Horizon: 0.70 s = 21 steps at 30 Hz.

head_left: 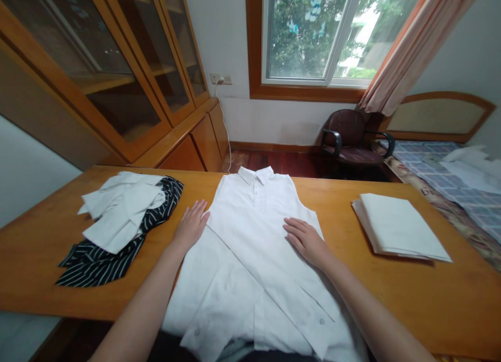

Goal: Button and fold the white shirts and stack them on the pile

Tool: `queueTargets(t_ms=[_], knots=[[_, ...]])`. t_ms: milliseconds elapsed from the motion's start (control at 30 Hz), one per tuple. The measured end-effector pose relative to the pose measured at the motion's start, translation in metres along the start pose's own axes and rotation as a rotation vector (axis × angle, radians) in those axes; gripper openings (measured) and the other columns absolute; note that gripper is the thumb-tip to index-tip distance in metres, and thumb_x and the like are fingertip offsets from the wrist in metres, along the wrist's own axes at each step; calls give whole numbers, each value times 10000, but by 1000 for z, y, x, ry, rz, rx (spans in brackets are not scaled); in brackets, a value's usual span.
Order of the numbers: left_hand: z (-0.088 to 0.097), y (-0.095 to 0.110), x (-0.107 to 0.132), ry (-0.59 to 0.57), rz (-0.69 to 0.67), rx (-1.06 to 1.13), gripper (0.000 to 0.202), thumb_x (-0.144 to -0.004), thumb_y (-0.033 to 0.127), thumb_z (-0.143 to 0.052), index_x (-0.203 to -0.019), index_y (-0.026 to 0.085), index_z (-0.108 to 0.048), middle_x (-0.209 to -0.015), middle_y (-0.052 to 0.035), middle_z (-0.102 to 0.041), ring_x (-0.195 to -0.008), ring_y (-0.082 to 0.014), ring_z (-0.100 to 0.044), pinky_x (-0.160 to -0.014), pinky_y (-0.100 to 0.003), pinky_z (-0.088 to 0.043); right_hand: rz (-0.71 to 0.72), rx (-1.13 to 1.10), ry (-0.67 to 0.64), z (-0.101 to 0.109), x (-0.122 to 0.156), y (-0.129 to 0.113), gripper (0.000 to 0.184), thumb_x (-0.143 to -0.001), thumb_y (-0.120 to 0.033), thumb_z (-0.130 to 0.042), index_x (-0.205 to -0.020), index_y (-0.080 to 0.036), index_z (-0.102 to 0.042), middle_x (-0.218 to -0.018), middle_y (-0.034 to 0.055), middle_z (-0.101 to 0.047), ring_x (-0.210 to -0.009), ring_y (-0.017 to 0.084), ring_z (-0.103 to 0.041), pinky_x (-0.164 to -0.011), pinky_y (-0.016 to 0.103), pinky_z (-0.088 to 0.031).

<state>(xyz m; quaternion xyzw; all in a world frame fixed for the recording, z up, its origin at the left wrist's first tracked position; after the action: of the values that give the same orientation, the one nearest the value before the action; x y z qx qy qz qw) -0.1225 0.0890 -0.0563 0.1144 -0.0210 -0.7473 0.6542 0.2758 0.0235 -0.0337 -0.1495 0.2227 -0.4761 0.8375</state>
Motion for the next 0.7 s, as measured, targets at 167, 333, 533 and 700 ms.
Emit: queueTargets(t_ms=[167,333,533,700], knots=[[13,-18,14,54,-41,108,529,-886,314,-415,-1384,208,-560,-1398,-92,-609,-1330,-261,-524,-1155,-427,-405,6,-42,20,-1,-1,4,374,-1042,-390,-434,-1276,-252,-691,-1411,71,-620,-1323,272,-537,-1117,530,-442],[24,-12,16,97,-30,131,516,-846,316,-472,-1337,218,-595,-1171,-88,-679,-1116,-281,-597,-1050,-434,-471,20,-49,38,-2,-1,5,354,-1030,-367,-463,-1262,-236,-697,-1395,78,-632,-1311,270,-544,-1116,522,-441],[25,-8,6,110,21,107,456,-877,275,-438,-1288,188,-617,-1061,-98,-662,-1032,-267,-609,-981,-392,-498,24,-45,42,-2,-1,4,348,-1026,-357,-474,-1261,-233,-698,-1392,82,-633,-1314,269,-544,-1123,515,-438],[28,-9,8,141,-1,64,340,-897,254,-418,-1098,208,-689,-1020,-95,-666,-1025,-261,-613,-972,-367,-481,27,-40,53,-1,0,3,336,-1020,-341,-488,-1260,-236,-699,-1390,77,-635,-1308,268,-551,-1120,504,-446]])
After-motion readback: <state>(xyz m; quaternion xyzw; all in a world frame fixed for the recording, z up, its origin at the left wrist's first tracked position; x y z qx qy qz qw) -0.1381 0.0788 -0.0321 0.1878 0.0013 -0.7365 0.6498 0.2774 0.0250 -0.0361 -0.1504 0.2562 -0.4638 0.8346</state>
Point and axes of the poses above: each hand's wrist, its own x-axis away from the middle knuckle, its own z-axis out of the back of the hand, y = z × x, the point moved 7 cm from there along -x, towards the middle knuckle
